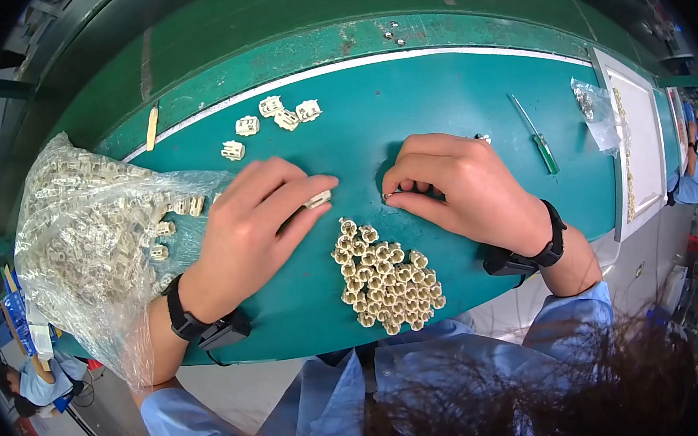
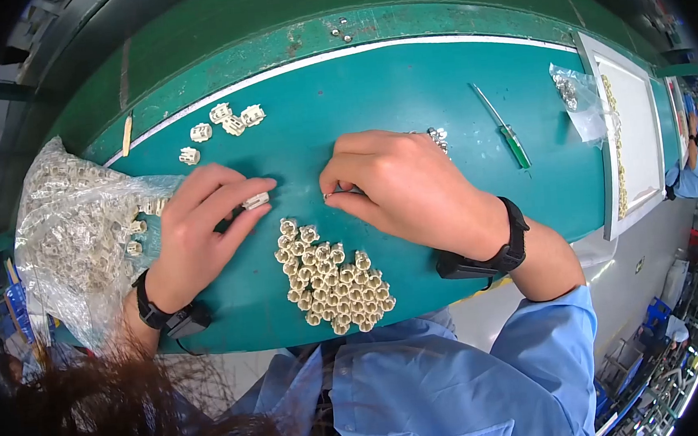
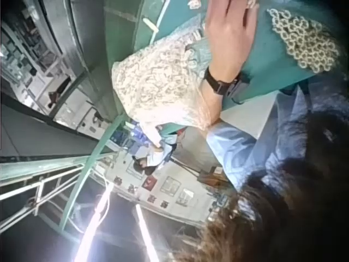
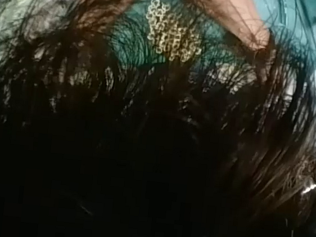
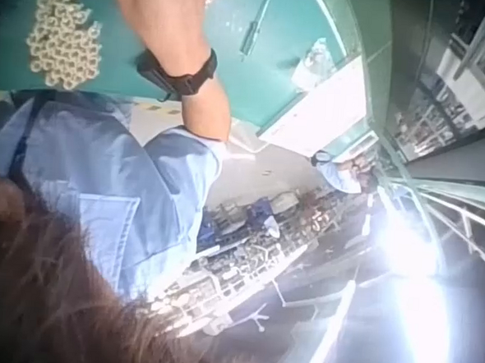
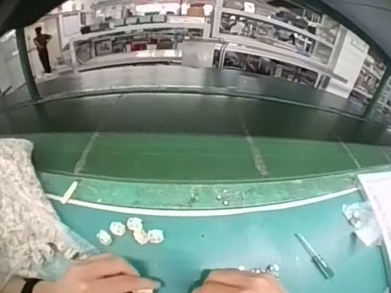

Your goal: The person assembles electrical components by hand, picking up a plastic housing and a metal contact, inserting the contact into the housing, and placing the completed assembly onto a growing cluster on the table.

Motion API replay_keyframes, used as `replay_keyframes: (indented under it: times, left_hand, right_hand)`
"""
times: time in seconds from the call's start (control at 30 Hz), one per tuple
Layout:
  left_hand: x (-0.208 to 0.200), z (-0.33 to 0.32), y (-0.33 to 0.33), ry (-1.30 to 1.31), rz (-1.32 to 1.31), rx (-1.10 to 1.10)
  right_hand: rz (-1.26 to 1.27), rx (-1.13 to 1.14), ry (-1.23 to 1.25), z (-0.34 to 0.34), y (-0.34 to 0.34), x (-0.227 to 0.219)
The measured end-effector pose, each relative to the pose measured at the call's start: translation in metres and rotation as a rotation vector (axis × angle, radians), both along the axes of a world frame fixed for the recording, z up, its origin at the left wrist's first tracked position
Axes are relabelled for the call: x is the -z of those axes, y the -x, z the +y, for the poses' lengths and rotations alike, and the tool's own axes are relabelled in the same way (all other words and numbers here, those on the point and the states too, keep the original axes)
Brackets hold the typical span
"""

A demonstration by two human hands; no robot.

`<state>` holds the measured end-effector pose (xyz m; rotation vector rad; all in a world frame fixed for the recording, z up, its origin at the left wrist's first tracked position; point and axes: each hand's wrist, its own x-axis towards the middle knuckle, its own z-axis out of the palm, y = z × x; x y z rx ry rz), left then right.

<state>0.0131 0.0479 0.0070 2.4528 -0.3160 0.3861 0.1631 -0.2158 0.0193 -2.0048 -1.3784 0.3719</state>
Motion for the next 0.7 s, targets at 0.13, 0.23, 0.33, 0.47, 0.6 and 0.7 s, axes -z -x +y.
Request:
replay_keyframes:
  times: [0.13,0.23,0.33,0.47,0.6,0.7]
  left_hand:
    - [0.003,-0.007,-0.003,0.061,0.132,0.01]
    - [0.003,-0.009,-0.005,0.087,0.126,0.036]
    - [0.001,-0.009,-0.007,0.09,0.147,0.042]
    - [0.003,-0.009,-0.006,0.107,0.154,0.059]
    - [0.008,-0.009,-0.007,0.118,0.126,0.093]
    - [0.011,-0.009,-0.006,0.123,0.115,0.106]
  right_hand:
    - [0.035,0.013,-0.033,0.002,0.002,0.0]
    - [0.053,0.02,-0.049,0.002,0.003,0.002]
    - [0.053,0.019,-0.046,0.002,0.003,0.001]
    - [0.06,0.019,-0.073,0.005,0.007,-0.001]
    - [-0.048,0.009,-0.171,0.015,0.017,0.0]
    - [-0.115,-0.011,-0.21,0.02,0.021,0.004]
